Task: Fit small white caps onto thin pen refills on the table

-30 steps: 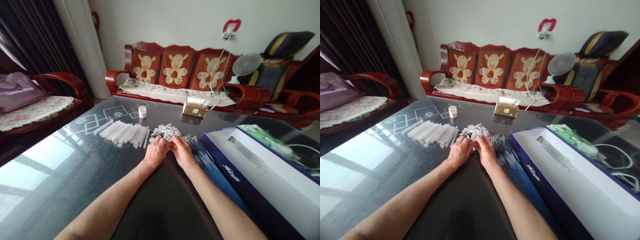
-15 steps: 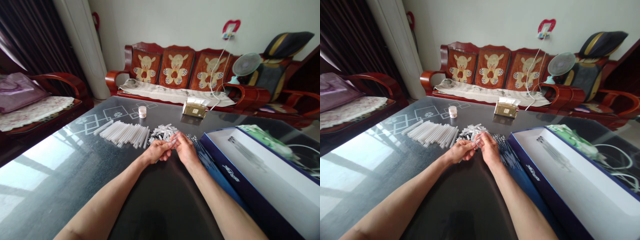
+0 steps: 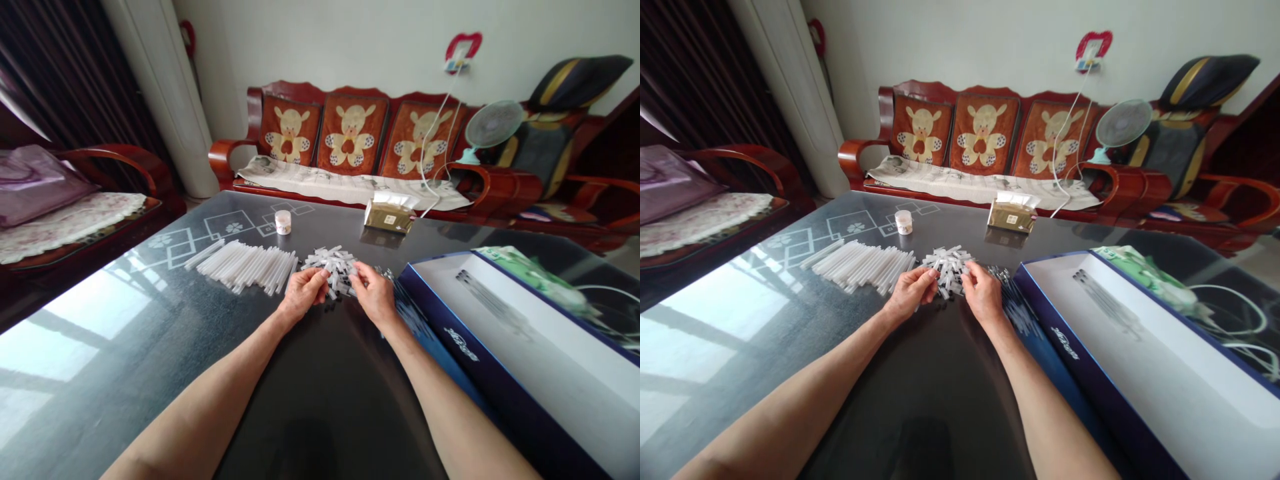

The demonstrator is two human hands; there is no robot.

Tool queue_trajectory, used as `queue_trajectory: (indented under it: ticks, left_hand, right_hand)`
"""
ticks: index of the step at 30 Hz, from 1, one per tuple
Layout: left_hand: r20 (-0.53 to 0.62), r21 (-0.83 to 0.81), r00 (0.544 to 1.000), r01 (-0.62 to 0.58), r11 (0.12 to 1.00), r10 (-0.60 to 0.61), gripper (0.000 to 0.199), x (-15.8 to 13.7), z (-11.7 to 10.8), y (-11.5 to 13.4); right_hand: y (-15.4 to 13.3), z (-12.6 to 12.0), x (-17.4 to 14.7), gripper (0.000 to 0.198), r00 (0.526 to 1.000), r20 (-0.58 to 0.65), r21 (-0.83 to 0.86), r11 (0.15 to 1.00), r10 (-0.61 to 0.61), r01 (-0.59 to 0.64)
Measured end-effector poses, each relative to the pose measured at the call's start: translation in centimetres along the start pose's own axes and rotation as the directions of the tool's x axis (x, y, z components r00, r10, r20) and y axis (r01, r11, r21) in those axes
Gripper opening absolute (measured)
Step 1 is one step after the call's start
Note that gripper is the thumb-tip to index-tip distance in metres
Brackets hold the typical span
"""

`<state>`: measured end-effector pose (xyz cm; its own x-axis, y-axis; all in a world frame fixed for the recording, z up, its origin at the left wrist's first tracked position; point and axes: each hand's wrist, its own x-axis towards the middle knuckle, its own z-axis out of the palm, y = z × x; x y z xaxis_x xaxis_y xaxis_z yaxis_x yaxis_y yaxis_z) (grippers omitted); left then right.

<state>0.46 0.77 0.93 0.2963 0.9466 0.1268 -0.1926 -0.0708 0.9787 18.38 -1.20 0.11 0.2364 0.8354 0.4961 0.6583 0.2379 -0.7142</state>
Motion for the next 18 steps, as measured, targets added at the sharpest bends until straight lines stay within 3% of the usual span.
queue_trajectory:
  ticks: [4, 9, 18]
  left_hand:
    - [-0.001, 0.013, 1.000, 0.010, 1.000, -0.010, 0.042, 0.1, -0.1, -0.3]
    - [0.010, 0.012, 1.000, 0.015, 1.000, -0.015, 0.044, 0.1, -0.1, -0.6]
    - [0.090, 0.066, 0.995, -0.041, 0.997, 0.035, 0.042, -0.5, 0.0, 0.1]
  right_hand:
    - [0.2, 0.2, -0.2, 0.031, 0.988, 0.074, -0.168, 0.975, -0.136, 0.147]
    - [-0.4, 0.1, -0.6, 0.023, 0.971, 0.067, -0.197, 0.951, -0.232, 0.240]
    - [-1.7, 1.6, -2.5, 0.024, 0.889, 0.113, -0.219, 0.862, -0.443, 0.457]
